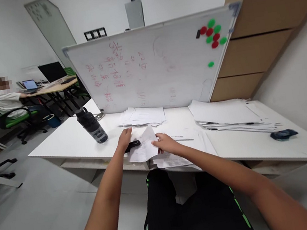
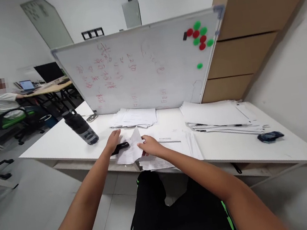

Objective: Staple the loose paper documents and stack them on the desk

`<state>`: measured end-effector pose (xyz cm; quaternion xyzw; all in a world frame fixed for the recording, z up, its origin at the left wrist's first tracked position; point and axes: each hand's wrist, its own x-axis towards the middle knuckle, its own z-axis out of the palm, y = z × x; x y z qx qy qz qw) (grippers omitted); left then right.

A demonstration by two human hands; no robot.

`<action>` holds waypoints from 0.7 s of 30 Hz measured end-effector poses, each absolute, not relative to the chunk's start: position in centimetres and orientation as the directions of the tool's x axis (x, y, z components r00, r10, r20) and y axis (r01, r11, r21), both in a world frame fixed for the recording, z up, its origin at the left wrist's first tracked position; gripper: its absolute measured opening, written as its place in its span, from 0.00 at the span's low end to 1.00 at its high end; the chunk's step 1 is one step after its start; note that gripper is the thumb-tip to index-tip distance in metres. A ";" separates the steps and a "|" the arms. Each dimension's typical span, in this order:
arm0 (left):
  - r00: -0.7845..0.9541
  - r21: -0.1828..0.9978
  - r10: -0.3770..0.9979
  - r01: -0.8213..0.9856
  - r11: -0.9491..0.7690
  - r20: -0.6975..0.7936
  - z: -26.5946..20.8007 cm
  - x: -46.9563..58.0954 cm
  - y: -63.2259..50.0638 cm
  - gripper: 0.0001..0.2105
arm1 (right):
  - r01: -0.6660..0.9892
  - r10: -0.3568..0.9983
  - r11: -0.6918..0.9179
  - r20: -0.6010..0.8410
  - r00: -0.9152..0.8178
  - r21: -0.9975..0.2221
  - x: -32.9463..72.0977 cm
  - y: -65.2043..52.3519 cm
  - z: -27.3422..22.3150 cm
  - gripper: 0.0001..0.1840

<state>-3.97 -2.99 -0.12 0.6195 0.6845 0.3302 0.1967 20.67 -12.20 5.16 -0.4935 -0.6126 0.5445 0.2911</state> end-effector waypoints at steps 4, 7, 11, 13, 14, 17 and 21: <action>-0.379 0.783 0.863 0.621 -0.031 0.334 0.4 -3.8 -5.0 0.27 | 0.404 0.939 -0.039 -0.172 -0.299 -0.914 20.4 -11.9 4.7 0.07; -0.438 0.701 0.758 0.713 -0.035 0.484 0.0 -3.9 -7.0 0.24 | 0.531 0.954 0.020 -0.143 -0.264 -0.847 20.8 -11.1 4.8 0.08; -0.354 0.526 0.827 0.846 0.084 0.437 -2.3 -4.4 -9.3 0.22 | 0.627 0.982 0.098 -0.026 -0.186 -0.773 22.6 -9.6 6.2 0.09; -0.345 0.469 0.850 0.873 0.135 0.398 -3.5 -4.5 -9.8 0.22 | 0.670 0.986 0.129 0.024 -0.163 -0.731 23.7 -9.0 7.1 0.09; -0.356 0.448 0.845 0.880 0.160 0.398 -4.0 -4.5 -9.9 0.22 | 0.686 0.987 0.136 0.036 -0.158 -0.715 24.2 -8.7 7.5 0.09; -0.372 0.397 0.826 0.896 0.200 0.424 -4.9 -4.6 -9.6 0.22 | 0.718 0.988 0.141 0.051 -0.145 -0.681 25.5 -8.4 8.0 0.10; -0.360 0.344 0.814 0.915 0.212 0.455 -5.3 -4.8 -9.2 0.20 | 0.732 0.991 0.119 0.034 -0.130 -0.671 26.6 -8.5 6.8 0.12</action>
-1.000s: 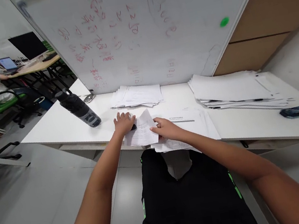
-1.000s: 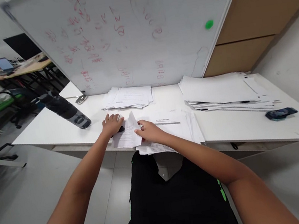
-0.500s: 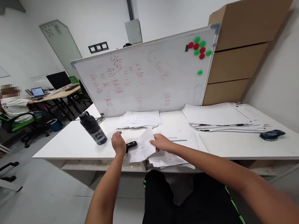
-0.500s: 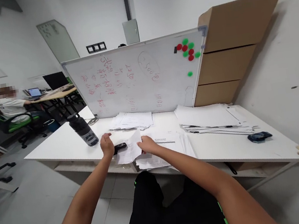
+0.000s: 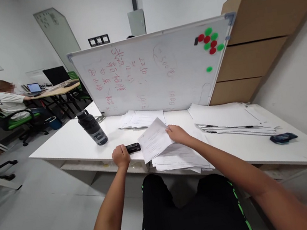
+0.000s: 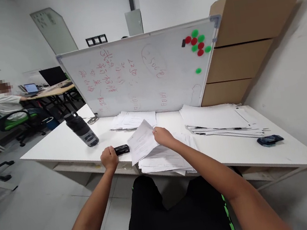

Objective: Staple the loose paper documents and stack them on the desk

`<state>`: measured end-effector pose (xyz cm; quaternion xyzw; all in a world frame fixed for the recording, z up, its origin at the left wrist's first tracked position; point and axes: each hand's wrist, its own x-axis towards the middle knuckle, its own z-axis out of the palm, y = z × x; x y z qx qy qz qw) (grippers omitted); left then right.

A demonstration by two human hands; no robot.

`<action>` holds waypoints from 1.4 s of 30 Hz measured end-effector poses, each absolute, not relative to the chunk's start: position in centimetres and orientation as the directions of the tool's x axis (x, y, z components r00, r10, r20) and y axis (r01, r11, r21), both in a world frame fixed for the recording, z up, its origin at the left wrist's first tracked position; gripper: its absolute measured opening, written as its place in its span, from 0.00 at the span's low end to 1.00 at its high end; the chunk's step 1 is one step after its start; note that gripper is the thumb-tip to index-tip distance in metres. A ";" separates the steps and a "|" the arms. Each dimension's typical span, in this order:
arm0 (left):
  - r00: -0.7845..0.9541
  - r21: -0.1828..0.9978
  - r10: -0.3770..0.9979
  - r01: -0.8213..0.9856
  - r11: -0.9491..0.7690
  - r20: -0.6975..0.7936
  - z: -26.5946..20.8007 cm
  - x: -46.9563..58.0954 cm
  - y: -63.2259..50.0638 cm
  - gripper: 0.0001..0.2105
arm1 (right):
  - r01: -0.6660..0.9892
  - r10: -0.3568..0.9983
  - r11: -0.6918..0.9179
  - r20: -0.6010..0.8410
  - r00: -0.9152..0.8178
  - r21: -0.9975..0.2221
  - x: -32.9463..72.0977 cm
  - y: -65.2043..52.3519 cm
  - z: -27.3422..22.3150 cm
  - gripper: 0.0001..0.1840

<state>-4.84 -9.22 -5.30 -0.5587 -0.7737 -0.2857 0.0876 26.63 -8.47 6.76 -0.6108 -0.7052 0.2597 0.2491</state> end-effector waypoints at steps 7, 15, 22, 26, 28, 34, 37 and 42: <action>-0.347 0.312 0.795 0.927 0.210 0.498 -6.0 -5.1 -8.8 0.18 | 0.634 0.997 0.065 0.032 -0.063 -0.771 28.1 -7.8 4.3 0.14; -0.336 0.287 0.789 0.934 0.211 0.515 -6.3 -5.2 -8.6 0.19 | 0.407 0.999 -0.027 -0.036 -0.014 -0.913 35.2 -9.2 5.3 0.19; -0.342 0.280 0.784 0.934 0.222 0.518 -6.5 -5.4 -8.4 0.20 | 0.897 0.962 -0.265 -0.043 0.268 -0.353 40.6 -15.4 3.4 0.35; -0.329 0.278 0.784 0.938 0.207 0.526 -6.5 -5.5 -8.3 0.20 | 0.864 0.905 -0.381 0.059 0.422 -0.329 42.3 -17.5 0.4 0.32; -0.320 0.271 0.786 0.942 0.200 0.529 -6.5 -5.5 -8.3 0.20 | 0.871 0.910 -0.350 0.097 0.404 -0.345 43.2 -17.2 -1.3 0.29; -0.342 0.292 0.797 0.931 0.217 0.498 -5.9 -5.4 -8.2 0.20 | 0.958 0.971 -0.206 0.076 0.225 -0.202 44.9 -13.7 -3.9 0.27; -0.337 0.327 0.817 0.925 0.194 0.468 -5.5 -5.2 -8.2 0.20 | 0.968 0.981 -0.164 0.069 0.180 -0.192 45.0 -12.9 -4.2 0.25; -0.277 0.362 0.850 0.926 0.110 0.448 -3.6 -5.7 -8.3 0.20 | 0.963 0.982 -0.135 0.099 0.161 -0.231 45.0 -13.2 -4.3 0.22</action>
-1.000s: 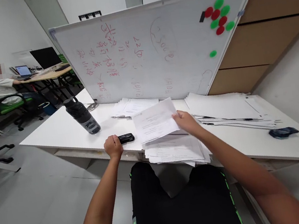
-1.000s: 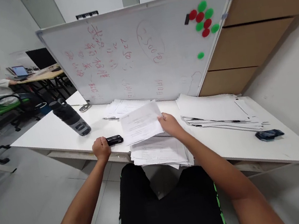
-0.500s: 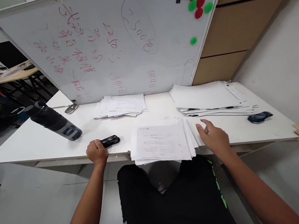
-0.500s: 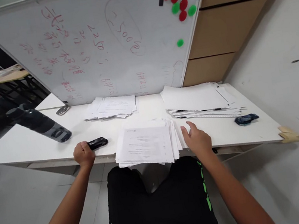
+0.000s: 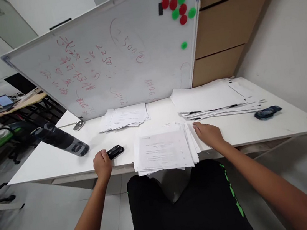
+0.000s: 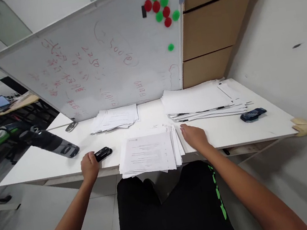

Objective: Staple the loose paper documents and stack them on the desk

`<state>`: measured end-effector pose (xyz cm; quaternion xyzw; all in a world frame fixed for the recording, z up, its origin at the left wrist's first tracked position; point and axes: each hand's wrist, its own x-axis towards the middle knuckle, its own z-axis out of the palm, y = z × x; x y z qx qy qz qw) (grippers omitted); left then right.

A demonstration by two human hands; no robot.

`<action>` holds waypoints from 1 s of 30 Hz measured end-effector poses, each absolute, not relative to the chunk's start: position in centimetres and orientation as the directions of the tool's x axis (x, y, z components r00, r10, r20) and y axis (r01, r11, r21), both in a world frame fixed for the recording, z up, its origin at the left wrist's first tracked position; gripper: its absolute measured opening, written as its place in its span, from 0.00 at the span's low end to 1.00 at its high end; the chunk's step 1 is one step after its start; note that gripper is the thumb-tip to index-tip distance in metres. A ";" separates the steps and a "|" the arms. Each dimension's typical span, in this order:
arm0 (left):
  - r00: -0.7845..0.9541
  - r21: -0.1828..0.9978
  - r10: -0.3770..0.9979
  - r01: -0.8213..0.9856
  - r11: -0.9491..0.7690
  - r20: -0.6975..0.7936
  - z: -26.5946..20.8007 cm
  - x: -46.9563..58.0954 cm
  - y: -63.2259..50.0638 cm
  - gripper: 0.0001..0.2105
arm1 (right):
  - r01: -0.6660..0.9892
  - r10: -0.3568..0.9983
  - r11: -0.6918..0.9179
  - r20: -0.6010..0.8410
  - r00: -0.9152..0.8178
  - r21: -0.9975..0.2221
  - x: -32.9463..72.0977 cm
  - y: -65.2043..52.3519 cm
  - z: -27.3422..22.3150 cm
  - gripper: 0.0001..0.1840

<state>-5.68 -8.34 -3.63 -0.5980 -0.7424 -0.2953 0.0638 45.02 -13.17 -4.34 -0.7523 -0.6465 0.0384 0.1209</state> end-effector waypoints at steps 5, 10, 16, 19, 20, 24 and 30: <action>-0.123 0.242 0.617 0.964 -0.113 0.777 0.8 -3.8 -6.7 0.33 | 0.964 0.980 -0.131 0.114 0.161 -0.232 44.8 -13.1 -4.1 0.21; 0.275 0.069 0.819 0.932 -0.356 0.504 3.6 3.8 -0.9 0.27 | 0.961 0.980 -0.163 0.076 0.184 -0.224 44.7 -13.1 -3.5 0.22; 0.203 0.094 0.968 0.971 -0.218 0.147 1.4 9.3 6.7 0.35 | 0.961 0.982 -0.151 0.080 0.174 -0.232 44.6 -13.0 -3.3 0.21; 0.175 0.082 0.983 0.980 -0.179 0.056 0.2 9.4 8.9 0.33 | 0.961 0.981 -0.147 0.086 0.171 -0.234 44.6 -12.9 -3.3 0.21; 0.153 0.084 0.987 0.984 -0.157 0.050 0.0 9.3 9.4 0.30 | 0.961 0.982 -0.147 0.083 0.170 -0.233 44.7 -12.8 -3.3 0.21; 0.067 0.107 0.997 0.992 -0.072 0.048 -0.3 8.8 10.6 0.22 | 0.959 0.984 -0.151 0.058 0.170 -0.240 44.7 -12.8 -3.2 0.22; 0.041 0.127 0.989 0.990 -0.059 0.141 -1.0 8.2 10.7 0.22 | 0.959 0.983 -0.151 0.064 0.171 -0.242 44.8 -12.7 -3.4 0.22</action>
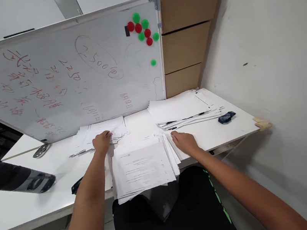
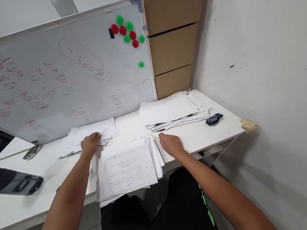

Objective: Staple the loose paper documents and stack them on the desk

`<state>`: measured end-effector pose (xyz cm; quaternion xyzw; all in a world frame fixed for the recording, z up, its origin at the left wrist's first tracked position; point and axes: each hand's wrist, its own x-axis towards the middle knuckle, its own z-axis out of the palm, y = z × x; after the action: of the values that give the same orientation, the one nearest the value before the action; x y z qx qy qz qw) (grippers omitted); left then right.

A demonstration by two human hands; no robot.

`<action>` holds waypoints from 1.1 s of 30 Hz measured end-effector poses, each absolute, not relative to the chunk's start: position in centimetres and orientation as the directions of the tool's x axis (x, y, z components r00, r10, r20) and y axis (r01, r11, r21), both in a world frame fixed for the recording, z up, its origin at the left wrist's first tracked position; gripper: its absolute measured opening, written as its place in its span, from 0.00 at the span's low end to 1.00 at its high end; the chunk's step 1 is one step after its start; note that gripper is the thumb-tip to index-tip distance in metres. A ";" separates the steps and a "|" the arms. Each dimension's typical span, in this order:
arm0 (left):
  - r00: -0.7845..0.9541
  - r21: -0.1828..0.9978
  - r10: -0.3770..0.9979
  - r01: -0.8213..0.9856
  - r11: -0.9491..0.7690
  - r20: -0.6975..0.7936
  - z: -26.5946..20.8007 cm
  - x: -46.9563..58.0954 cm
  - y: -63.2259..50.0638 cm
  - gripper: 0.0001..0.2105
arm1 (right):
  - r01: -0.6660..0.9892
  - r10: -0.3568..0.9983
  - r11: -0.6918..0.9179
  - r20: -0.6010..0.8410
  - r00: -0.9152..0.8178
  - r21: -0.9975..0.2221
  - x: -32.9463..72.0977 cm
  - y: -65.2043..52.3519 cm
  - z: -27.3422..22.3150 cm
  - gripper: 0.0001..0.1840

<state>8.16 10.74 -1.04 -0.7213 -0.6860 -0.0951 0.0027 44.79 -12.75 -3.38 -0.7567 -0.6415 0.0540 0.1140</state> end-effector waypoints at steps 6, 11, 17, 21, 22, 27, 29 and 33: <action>-0.131 0.312 0.965 0.949 0.056 0.228 -0.2 8.3 11.5 0.19 | 0.953 0.982 -0.153 0.065 0.176 -0.260 44.8 -12.6 -3.4 0.21; -0.191 0.348 0.939 0.934 0.084 0.285 0.8 9.7 12.0 0.21 | 0.955 0.982 -0.165 0.045 0.181 -0.245 44.8 -12.5 -3.1 0.22; 0.222 -0.069 0.958 0.975 -0.213 0.183 -0.4 11.2 10.5 0.22 | 0.956 0.983 -0.162 0.040 0.177 -0.245 44.9 -12.6 -3.2 0.22; 0.245 -0.134 0.957 0.965 -0.226 0.153 -0.5 11.2 10.3 0.28 | 0.958 0.982 -0.156 0.063 0.176 -0.241 44.9 -12.6 -3.3 0.22; 0.241 -0.133 0.961 0.966 -0.223 0.139 -0.4 11.2 10.3 0.30 | 0.958 0.983 -0.155 0.062 0.174 -0.242 44.8 -12.6 -3.2 0.22; 0.225 -0.112 0.966 0.971 -0.212 0.124 0.1 11.3 10.4 0.32 | 0.953 0.982 -0.163 0.053 0.182 -0.255 44.8 -12.6 -3.1 0.21; 0.211 -0.089 0.971 0.976 -0.201 0.117 0.1 11.4 10.4 0.32 | 0.952 0.981 -0.163 0.059 0.184 -0.257 44.8 -12.7 -3.1 0.21; 0.190 -0.052 0.972 0.981 -0.185 0.136 -0.3 11.3 10.7 0.29 | 0.952 0.981 -0.152 0.074 0.178 -0.266 44.8 -12.8 -3.1 0.21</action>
<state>11.27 10.69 -0.32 -0.7688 -0.6353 -0.0360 0.0639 44.82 -12.76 -3.09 -0.7569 -0.6385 0.0580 0.1269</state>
